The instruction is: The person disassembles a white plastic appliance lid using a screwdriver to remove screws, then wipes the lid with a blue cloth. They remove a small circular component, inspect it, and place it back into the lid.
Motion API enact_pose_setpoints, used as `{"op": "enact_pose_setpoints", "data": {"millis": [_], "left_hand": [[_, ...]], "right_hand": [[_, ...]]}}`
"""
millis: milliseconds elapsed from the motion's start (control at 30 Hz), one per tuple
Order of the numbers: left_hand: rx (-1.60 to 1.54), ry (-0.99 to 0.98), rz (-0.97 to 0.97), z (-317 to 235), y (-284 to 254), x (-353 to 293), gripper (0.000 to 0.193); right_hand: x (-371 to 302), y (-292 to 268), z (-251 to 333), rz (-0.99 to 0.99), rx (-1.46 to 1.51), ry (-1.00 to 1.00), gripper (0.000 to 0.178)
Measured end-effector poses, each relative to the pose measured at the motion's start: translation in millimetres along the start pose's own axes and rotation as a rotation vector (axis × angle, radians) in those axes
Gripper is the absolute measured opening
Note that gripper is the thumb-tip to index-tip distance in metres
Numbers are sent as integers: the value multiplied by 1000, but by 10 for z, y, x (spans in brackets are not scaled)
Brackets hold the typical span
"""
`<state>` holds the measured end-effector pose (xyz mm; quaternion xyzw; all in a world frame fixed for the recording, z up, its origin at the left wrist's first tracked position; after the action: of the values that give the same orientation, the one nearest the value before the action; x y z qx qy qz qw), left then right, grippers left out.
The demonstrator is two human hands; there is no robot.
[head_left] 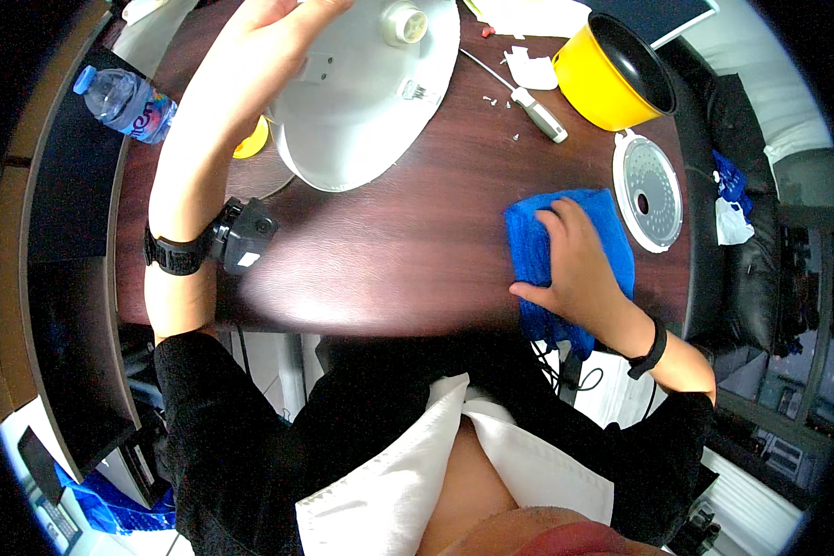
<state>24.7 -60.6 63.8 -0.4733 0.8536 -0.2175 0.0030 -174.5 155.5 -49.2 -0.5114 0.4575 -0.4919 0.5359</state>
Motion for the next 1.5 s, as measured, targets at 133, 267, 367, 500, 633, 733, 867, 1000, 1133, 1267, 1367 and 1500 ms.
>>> {"op": "enact_pose_setpoints", "data": {"millis": [133, 267, 367, 500, 633, 733, 867, 1000, 1133, 1267, 1367, 1500], "left_hand": [[39, 124, -18, -43, 26, -41, 38], [-12, 191, 54, 26, 12, 12, 38], [-18, 155, 22, -23, 59, -27, 39], [-28, 88, 42, -29, 94, -30, 41], [-67, 127, 25, 35, 120, -23, 44], [-77, 130, 41, 56, 90, -6, 46], [-121, 147, 93, 84, 111, -5, 50], [-98, 150, 100, -29, 132, -74, 52], [-70, 282, 140, -2, 152, -57, 52], [-54, 85, 142, -235, 213, -147, 54], [-58, 136, 121, -247, 220, -167, 55], [-6, 100, 61, -249, 232, -124, 55]], "right_hand": [[-76, 22, -25, 165, -140, 217, 64], [-43, 248, -270, 202, -3, 208, 51], [18, 186, -389, 123, 159, 205, 46], [191, -94, -356, 26, 564, 310, 36], [415, -12, -168, -35, 899, 292, 30], [587, 141, -88, 16, 1028, 273, 31], [832, 144, 109, -71, 974, 232, 30], [1182, 105, 275, -220, 602, 53, 27], [1399, 140, 473, -263, 198, -61, 23], [1547, 308, 529, -175, 121, -133, 18], [1570, 352, 586, -98, 106, -206, 17], [1510, 349, 733, 4, 263, -326, 22]]}}
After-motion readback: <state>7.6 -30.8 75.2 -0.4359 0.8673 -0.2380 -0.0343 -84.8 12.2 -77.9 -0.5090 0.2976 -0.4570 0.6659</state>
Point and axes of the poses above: each hand's wrist, its own x-axis towards the middle knuckle, its own y-axis out of the palm, z = x × y, the point moved 5 cm from there along x, towards the middle knuckle, and after that the axes turned 6 degrees about -x, right-handed, at the moved point
